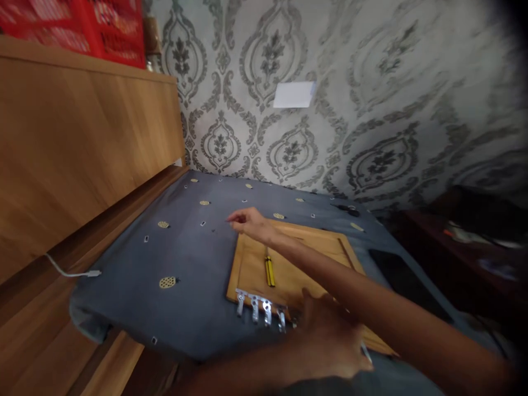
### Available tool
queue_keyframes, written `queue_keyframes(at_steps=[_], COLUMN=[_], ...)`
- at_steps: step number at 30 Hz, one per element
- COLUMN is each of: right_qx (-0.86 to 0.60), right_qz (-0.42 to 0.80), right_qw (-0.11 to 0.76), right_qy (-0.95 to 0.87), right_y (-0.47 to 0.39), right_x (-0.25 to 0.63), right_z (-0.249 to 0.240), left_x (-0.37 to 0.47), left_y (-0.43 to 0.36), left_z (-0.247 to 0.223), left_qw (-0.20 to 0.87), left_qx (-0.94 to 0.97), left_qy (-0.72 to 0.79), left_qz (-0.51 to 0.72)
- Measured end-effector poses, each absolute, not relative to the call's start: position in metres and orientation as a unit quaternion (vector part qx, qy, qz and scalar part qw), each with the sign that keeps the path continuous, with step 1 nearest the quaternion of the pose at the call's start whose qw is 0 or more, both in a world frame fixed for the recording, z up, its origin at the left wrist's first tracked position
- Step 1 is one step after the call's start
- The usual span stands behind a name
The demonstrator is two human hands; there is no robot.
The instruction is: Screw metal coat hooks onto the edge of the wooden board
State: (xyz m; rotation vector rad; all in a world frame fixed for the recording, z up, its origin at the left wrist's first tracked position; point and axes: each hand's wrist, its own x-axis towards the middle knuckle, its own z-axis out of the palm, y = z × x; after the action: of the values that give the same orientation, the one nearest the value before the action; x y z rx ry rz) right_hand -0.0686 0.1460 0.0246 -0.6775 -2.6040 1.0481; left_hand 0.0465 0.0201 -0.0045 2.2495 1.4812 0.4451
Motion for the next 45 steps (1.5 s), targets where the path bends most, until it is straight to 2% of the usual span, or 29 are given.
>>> queue_keyframes(at_steps=[2,5,8,12,17,22,26,35,39,45], right_qx=[-0.237,-0.278,-0.305,-0.399,-0.448,-0.446,-0.442,-0.424,-0.417,-0.389], right_qz=[0.400,0.435,0.494,0.496,0.484,0.476,0.407,0.314,0.297,0.288], right_qw=[0.183,0.270,0.424,0.472,0.443,0.432,0.407,0.322,0.266,0.228], right_qy=[-0.866,-0.812,-0.695,-0.610,-0.607,-0.623,-0.688,-0.786,-0.817,-0.845], right_y=[0.144,0.132,0.111,0.077,0.046,0.041,0.044,0.048,0.051,0.057], right_x=[-0.021,0.063,0.138,0.207,0.240,0.235,0.229,0.235,0.239,0.239], right_z=[0.038,0.051,0.045,0.008,-0.033,-0.045,-0.049,-0.041,-0.031,-0.022], left_x=[0.044,0.044,0.047,0.048,0.050,0.052,0.052,0.051,0.051,0.051], left_y=[0.017,0.016,0.017,0.018,0.018,0.021,0.021,0.021,0.020,0.021], left_z=[0.006,0.012,0.009,0.007,0.010,0.009,0.008,0.004,0.004,0.006], left_qw=[0.192,0.194,0.204,0.201,0.179,0.172,0.177,0.177,0.186,0.190], left_qx=[0.802,0.796,0.796,0.793,0.793,0.794,0.793,0.792,0.791,0.788], left_qy=[0.558,0.565,0.563,0.567,0.579,0.579,0.580,0.579,0.577,0.580], left_qz=[0.098,0.094,0.089,0.090,0.065,0.062,0.066,0.081,0.085,0.076])
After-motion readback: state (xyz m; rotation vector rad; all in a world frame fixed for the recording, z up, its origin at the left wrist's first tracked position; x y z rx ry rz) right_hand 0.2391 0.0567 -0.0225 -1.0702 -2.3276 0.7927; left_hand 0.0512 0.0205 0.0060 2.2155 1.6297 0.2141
